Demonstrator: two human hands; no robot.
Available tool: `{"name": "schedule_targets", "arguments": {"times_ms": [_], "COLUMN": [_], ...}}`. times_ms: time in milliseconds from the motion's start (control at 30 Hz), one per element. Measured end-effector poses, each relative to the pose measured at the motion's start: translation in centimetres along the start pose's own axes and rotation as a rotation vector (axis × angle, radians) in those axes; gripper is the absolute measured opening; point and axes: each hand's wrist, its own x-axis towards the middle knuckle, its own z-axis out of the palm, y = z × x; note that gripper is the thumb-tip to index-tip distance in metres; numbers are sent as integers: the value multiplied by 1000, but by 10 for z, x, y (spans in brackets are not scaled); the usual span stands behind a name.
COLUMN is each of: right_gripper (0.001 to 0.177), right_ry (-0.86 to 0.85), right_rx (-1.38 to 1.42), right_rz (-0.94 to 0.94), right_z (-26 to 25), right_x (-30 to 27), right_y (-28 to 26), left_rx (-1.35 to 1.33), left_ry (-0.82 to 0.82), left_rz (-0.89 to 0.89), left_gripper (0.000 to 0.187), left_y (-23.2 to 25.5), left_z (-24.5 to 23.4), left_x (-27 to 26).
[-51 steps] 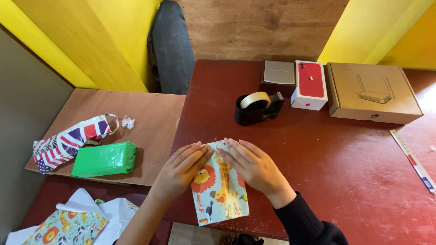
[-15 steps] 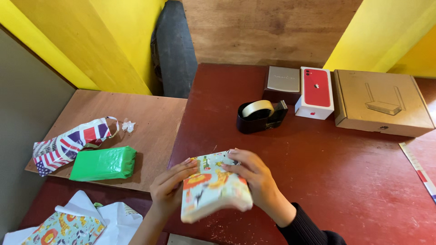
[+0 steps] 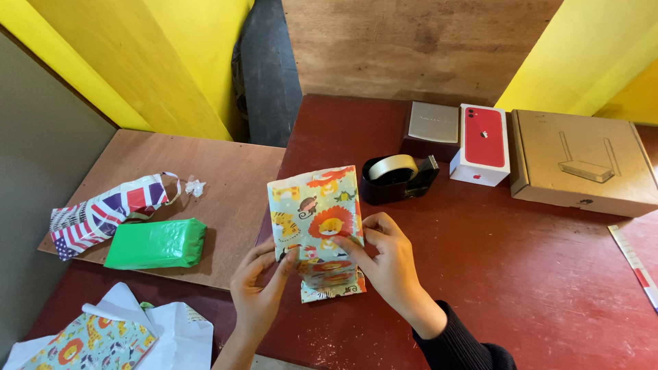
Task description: The person wraps a long rectangular item in patterned gift paper on a red table. They fold the paper around the item, crease the edges, and fold the ends to form a neat package. The person uses a tape dispenser to apply tape to secure the folds.
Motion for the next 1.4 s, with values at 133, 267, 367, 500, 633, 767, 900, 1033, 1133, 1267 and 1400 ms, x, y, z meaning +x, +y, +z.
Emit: {"name": "schedule_targets", "arguments": {"times_ms": [133, 267, 367, 500, 633, 767, 900, 1033, 1133, 1267, 1400], "right_gripper": [32, 44, 50, 49, 57, 60, 61, 59, 56, 54, 53], "right_ry": [-22, 114, 126, 102, 90, 90, 41, 44, -14, -20, 36], "right_rx": [56, -12, 43, 84, 44, -56, -21, -32, 12, -47, -137], "right_rz": [145, 16, -10, -40, 63, 60, 239, 236, 357, 330, 268], "right_z": [2, 3, 2, 4, 9, 9, 8, 5, 3, 0, 1], "right_x": [2, -2, -5, -3, 2, 6, 11, 16, 19, 22, 25], "right_y": [3, 9, 16, 24, 25, 22, 14, 7, 4, 0, -4], "left_rx": [-224, -234, -179, -188, -312, -329, -348, -340, -314, -273, -262], "left_ry": [1, 10, 23, 62, 104, 121, 176, 202, 171, 137, 107], "left_rz": [-96, -223, -280, -176, -193, -216, -250, -352, -377, -380, -331], "left_gripper": [17, 13, 12, 11, 12, 14, 17, 30, 40, 42, 44], "left_y": [-1, -13, -23, -31, -34, -29, -22, -15, -11, -5, -1], "left_z": [3, 2, -2, 0, 6, 11, 16, 18, 16, 14, 14], "left_x": [4, 10, 7, -2, -9, -10, -9, -6, 0, 4, 8]}}
